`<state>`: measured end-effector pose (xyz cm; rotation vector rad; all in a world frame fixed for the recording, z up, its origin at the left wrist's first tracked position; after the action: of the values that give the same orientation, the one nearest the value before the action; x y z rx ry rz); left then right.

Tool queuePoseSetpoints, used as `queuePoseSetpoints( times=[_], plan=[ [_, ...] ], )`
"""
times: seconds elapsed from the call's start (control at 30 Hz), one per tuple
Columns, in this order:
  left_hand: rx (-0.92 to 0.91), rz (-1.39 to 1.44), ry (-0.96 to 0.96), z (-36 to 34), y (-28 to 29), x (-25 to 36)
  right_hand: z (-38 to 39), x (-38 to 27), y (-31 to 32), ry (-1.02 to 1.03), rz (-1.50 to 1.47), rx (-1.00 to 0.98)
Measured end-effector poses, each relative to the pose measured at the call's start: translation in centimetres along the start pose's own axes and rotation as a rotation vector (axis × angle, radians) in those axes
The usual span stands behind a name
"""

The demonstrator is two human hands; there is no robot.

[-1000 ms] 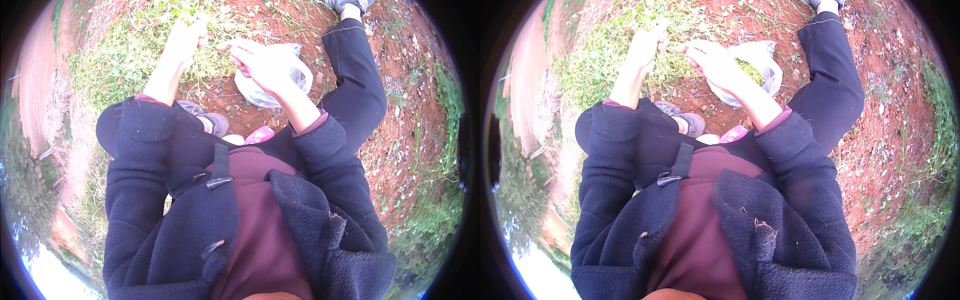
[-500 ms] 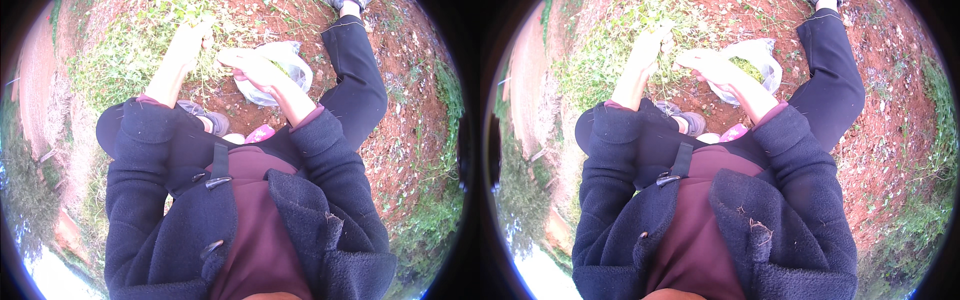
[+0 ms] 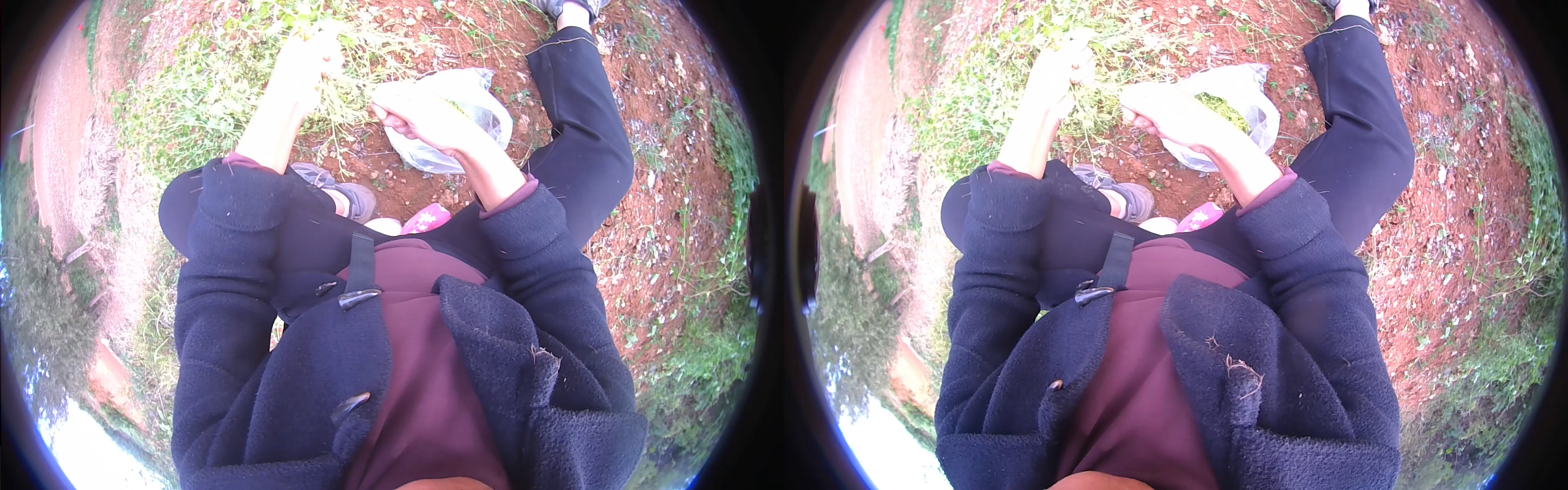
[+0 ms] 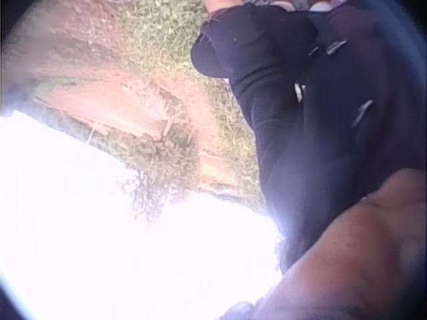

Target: The person repeatedly picks small green plants from the ground and places them into a white plastic bag. The person uses both hands to gather and deposit the plants.

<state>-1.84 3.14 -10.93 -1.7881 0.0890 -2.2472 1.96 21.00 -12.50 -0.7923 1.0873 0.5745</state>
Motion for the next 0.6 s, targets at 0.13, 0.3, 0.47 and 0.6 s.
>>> queuePoseSetpoints(
  times=[0.13, 0.3, 0.47, 0.6],
  plan=[
    [0.016, 0.091, -0.074, -0.2, 1.9, 2.6, 2.3, -1.0, 3.3, 0.034, 0.410, 0.099],
    [0.024, 0.160, -0.008, 0.4, 2.1, 2.9, 2.8, -1.0, 5.4, 0.047, 1.298, 0.144],
    [-0.017, 0.133, 0.095, 0.7, 1.9, 2.9, 3.0, -1.5, 6.3, 0.016, 1.420, 0.280],
    [-0.075, 0.205, 0.030, 0.6, 1.4, 2.9, 1.3, -2.3, 5.5, 0.052, 0.943, 0.271]
  ],
)
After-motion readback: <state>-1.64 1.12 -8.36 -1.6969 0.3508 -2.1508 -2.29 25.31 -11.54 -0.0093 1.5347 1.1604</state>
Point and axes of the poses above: each hand's wrist, its own z-axis away from the middle knuckle, its own y-axis out of the back of the hand, x = y × z, the point moved 6 cm from there along -z, towards the middle knuckle, and after that the axes turned 3 degrees about -x, right-handed, at the moved point
